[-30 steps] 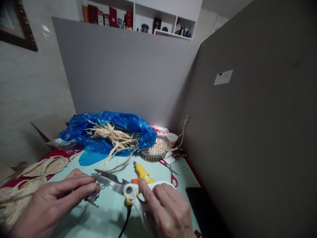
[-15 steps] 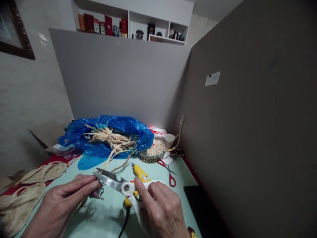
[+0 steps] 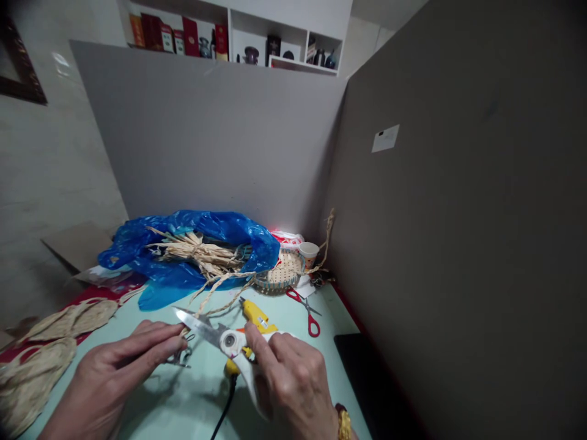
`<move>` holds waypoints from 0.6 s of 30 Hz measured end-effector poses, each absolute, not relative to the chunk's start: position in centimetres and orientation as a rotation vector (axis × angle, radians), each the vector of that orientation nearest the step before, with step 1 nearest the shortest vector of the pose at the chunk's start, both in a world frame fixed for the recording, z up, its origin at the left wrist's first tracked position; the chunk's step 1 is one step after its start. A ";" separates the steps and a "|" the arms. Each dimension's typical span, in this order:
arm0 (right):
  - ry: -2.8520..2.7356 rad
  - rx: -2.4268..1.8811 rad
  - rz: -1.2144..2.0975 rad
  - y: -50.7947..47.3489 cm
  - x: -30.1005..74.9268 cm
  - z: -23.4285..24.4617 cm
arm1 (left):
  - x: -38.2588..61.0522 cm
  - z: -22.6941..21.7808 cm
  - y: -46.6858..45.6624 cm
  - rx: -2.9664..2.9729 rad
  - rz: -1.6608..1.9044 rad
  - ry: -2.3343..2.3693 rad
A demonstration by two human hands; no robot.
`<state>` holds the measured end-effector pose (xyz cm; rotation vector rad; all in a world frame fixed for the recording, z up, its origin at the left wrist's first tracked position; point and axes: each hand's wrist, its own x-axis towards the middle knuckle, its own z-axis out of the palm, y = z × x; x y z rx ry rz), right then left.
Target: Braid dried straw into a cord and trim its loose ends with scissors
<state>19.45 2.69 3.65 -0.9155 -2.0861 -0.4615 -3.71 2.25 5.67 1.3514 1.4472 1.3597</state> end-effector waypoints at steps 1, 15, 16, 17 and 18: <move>-2.090 -0.935 -0.407 2.7 19.4 3.6 | -3.7 5.7 2.4 1.361 1.343 1.467; -1.384 -1.135 1.169 2.8 18.3 6.4 | -1.6 7.0 0.1 1.208 1.311 1.352; -1.377 -1.126 1.197 2.7 18.2 6.5 | -1.6 6.9 -0.1 1.181 1.294 1.359; -1.374 -1.117 1.216 2.6 18.2 6.6 | -1.6 6.8 -0.1 1.161 1.281 1.375; -1.374 -1.107 1.226 2.5 18.1 6.6 | -1.6 6.7 -0.2 1.146 1.269 1.397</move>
